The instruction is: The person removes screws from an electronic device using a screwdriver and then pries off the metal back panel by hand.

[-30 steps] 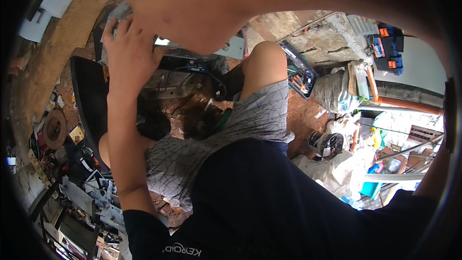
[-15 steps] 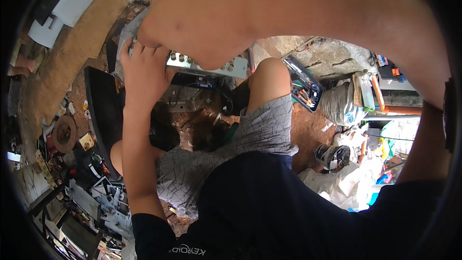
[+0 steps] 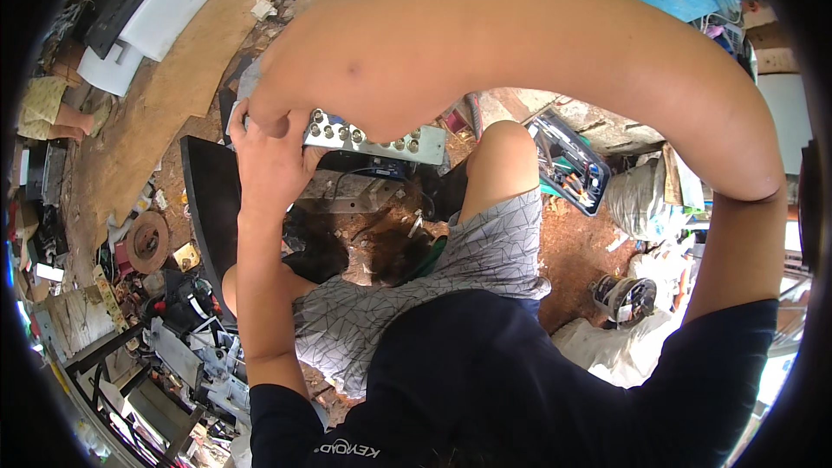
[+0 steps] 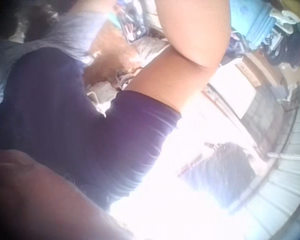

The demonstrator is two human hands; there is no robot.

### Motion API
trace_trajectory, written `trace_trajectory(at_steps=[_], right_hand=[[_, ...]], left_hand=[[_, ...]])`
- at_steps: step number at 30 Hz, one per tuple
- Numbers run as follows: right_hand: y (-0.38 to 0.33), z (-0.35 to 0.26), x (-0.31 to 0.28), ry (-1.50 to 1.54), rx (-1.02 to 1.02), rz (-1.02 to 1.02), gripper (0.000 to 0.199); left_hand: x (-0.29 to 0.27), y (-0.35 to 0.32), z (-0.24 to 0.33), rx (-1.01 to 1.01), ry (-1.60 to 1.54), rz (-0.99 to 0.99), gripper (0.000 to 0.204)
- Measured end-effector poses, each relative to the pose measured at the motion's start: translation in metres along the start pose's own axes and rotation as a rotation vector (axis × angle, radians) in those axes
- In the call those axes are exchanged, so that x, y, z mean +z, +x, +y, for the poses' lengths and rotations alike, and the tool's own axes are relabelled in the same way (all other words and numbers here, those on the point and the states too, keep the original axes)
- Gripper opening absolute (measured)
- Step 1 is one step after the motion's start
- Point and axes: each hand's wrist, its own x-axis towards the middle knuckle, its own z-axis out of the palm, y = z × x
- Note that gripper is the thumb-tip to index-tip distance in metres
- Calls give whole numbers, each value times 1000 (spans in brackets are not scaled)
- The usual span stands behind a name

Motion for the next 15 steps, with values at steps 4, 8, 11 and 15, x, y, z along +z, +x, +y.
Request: trace_trajectory(at_steps=[4,8,11,15], right_hand=[[-5,1,-1,-90,106,-93,27],[-8,5,-9,61,90,-123,29],[-13,3,-17,36,92,-127,31],[5,-9,-33,-109,281,-413,33]], left_hand=[[-6,2,3,60,53,-14,52],[-8,5,5,4,-22,-36,58],[-5,4,3,-28,-37,-26,63],[3,3,-1,-7,-38,-30,63]])
